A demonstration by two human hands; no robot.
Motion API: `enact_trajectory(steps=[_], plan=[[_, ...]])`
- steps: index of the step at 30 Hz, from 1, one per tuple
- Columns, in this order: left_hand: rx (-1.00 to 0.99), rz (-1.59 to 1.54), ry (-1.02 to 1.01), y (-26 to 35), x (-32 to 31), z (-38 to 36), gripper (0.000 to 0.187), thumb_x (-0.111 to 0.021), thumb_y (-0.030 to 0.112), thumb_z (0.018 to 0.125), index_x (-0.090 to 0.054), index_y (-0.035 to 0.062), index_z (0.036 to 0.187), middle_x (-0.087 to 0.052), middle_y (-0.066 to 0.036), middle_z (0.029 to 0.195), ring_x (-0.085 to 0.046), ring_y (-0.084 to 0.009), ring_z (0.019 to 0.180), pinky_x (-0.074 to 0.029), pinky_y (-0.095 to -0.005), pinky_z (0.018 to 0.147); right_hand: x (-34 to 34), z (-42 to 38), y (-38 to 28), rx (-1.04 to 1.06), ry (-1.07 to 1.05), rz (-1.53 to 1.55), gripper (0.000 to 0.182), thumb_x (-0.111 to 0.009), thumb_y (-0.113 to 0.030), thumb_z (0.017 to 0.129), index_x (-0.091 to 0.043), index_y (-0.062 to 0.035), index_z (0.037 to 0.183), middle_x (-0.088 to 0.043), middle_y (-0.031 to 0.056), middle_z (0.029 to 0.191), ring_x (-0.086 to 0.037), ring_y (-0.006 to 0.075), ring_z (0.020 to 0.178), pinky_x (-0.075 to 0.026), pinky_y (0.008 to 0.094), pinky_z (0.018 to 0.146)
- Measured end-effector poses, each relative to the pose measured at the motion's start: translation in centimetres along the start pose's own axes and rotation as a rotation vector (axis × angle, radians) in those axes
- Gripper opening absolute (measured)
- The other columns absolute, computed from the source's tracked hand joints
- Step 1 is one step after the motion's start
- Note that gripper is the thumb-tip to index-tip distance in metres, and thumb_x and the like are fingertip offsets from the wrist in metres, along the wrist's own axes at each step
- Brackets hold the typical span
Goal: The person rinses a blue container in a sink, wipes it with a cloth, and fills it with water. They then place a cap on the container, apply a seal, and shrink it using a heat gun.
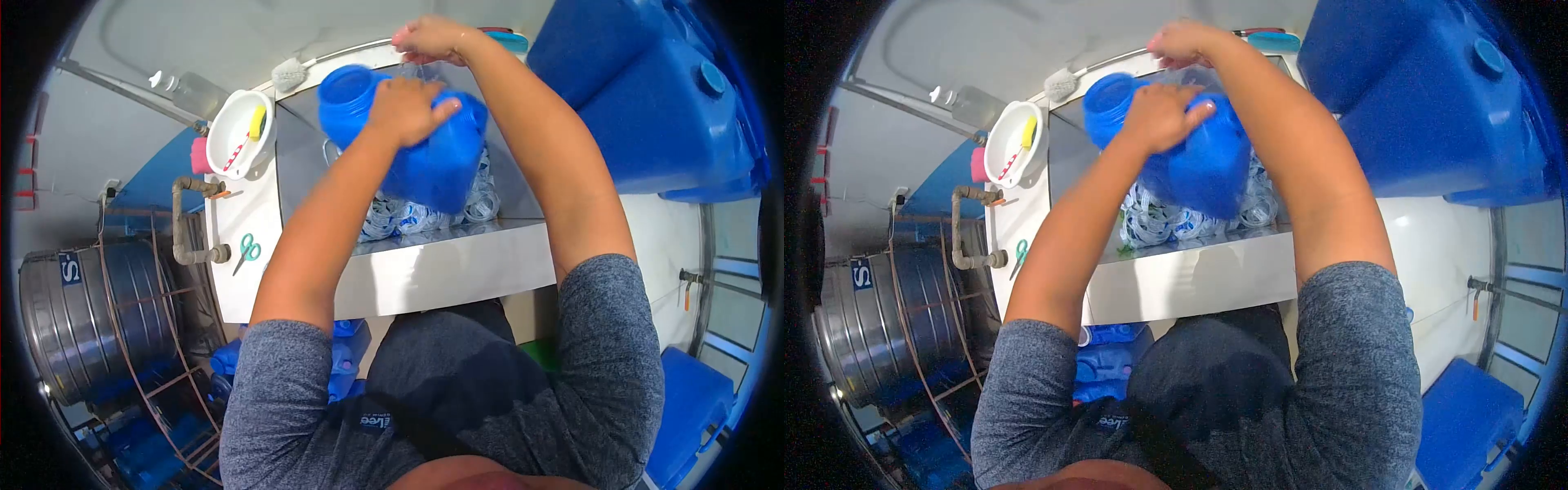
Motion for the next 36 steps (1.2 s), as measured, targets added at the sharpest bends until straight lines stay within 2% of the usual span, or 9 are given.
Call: enact_trajectory(steps=[4,6,8,11,13,19,24,28,36], plan=[[0.343,-0.042,0.001,-3.4,-0.6,3.7,0.061,-0.05,0.059,0.094,-0.062,0.0105,0.13,-0.069,-0.017,0.117,-0.062,-0.0361,0.117,-0.044,-0.0506,0.101,2.2,5.1,2.9,0.066,0.115,0.594,0.025,-0.057,-0.021,0.091,-0.068,0.0008,0.09,-0.07,0.0253,0.09,-0.07,0.0362,0.08,-0.056,0.0441,0.075],[0.419,-0.092,0.09,-5.7,-2.2,5.1,0.057,-0.052,0.054,0.094,-0.062,0.0087,0.128,-0.069,-0.018,0.117,-0.063,-0.0372,0.114,-0.05,-0.0473,0.095,1.6,0.4,2.0,0.103,0.277,0.536,0.017,-0.065,-0.015,0.09,-0.07,-0.0043,0.1,-0.07,0.007,0.087,-0.067,0.0129,0.078,-0.054,0.025,0.068],[0.232,-0.142,0.195,-5.9,-3.2,5.3,0.054,-0.052,0.05,0.095,-0.063,0.0071,0.126,-0.069,-0.02,0.117,-0.063,-0.0385,0.113,-0.05,-0.048,0.094,-1.4,-6.3,1.0,0.179,0.083,0.276,0.023,-0.067,-0.019,0.09,-0.068,-0.0067,0.109,-0.069,0.0029,0.091,-0.066,0.0124,0.08,-0.055,0.0277,0.075],[0.057,0.247,-0.237,-3.8,-3.5,8.3,0.045,-0.052,0.039,0.095,-0.065,0.0022,0.118,-0.068,-0.023,0.116,-0.064,-0.0418,0.11,-0.05,-0.0511,0.094,-4.4,-13.2,4.8,0.374,0.649,-0.147,0.016,-0.063,-0.017,0.09,-0.069,-0.0028,0.097,-0.072,0.0134,0.093,-0.07,0.0259,0.083,-0.055,0.0364,0.077],[0.184,0.023,0.067,-5.6,-4.6,10.3,0.045,-0.05,0.037,0.097,-0.065,0.0032,0.122,-0.066,-0.024,0.119,-0.063,-0.0428,0.112,-0.049,-0.049,0.096,-10.6,-18.0,6.5,0.463,0.448,-0.496,0.022,-0.064,-0.021,0.086,-0.068,-0.0017,0.095,-0.067,0.019,0.095,-0.062,0.0376,0.097,-0.05,0.0467,0.09],[0.6,0.107,-0.071,-5.0,-4.6,9.6,0.062,-0.037,0.052,0.1,-0.051,0.0102,0.144,-0.049,-0.02,0.148,-0.038,-0.0406,0.142,-0.01,-0.0741,0.113,-18.8,-33.2,15.3,0.836,0.148,-0.611,0.059,-0.07,-0.045,0.082,-0.059,-0.0174,0.134,-0.05,0.0179,0.141,-0.041,0.0383,0.136,-0.029,0.0553,0.116],[0.255,0.21,0.031,-0.1,-2.9,6.8,0.061,-0.039,0.061,0.098,-0.062,0.0154,0.131,-0.057,-0.014,0.141,-0.041,-0.0345,0.141,-0.006,-0.0759,0.111,-1.0,-41.5,25.7,0.151,0.429,-0.892,0.063,-0.063,-0.039,0.09,-0.048,-0.0109,0.145,-0.035,0.0176,0.155,-0.031,0.0374,0.144,-0.021,0.0522,0.119],[-0.247,0.309,0.176,3.5,-2.8,2.2,0.052,-0.045,0.058,0.098,-0.068,0.0179,0.12,-0.056,0.0,0.142,-0.027,-0.0316,0.149,-0.005,-0.0764,0.111,10.3,-46.7,31.4,-0.963,0.746,-0.88,0.077,-0.043,-0.054,0.1,-0.019,-0.0085,0.159,-0.013,0.0268,0.163,-0.012,0.0429,0.151,-0.01,0.0524,0.122],[0.012,-0.385,0.142,-5.5,-3.2,-3.2,0.06,-0.047,0.035,0.098,-0.037,0.0119,0.153,-0.037,-0.031,0.152,-0.02,-0.04,0.15,-0.016,-0.0557,0.119,-5.3,-28.7,14.4,0.338,0.293,-0.747,0.066,-0.068,-0.026,0.087,-0.045,-0.0076,0.146,-0.037,0.0184,0.156,-0.037,0.0377,0.142,-0.033,0.0481,0.116]])
Point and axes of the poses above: each hand's wrist, its own z-axis towards the middle knuckle, its own x-axis out of the back of the hand, y = z × x, the point moved 6 cm from there along z, towards the middle knuckle
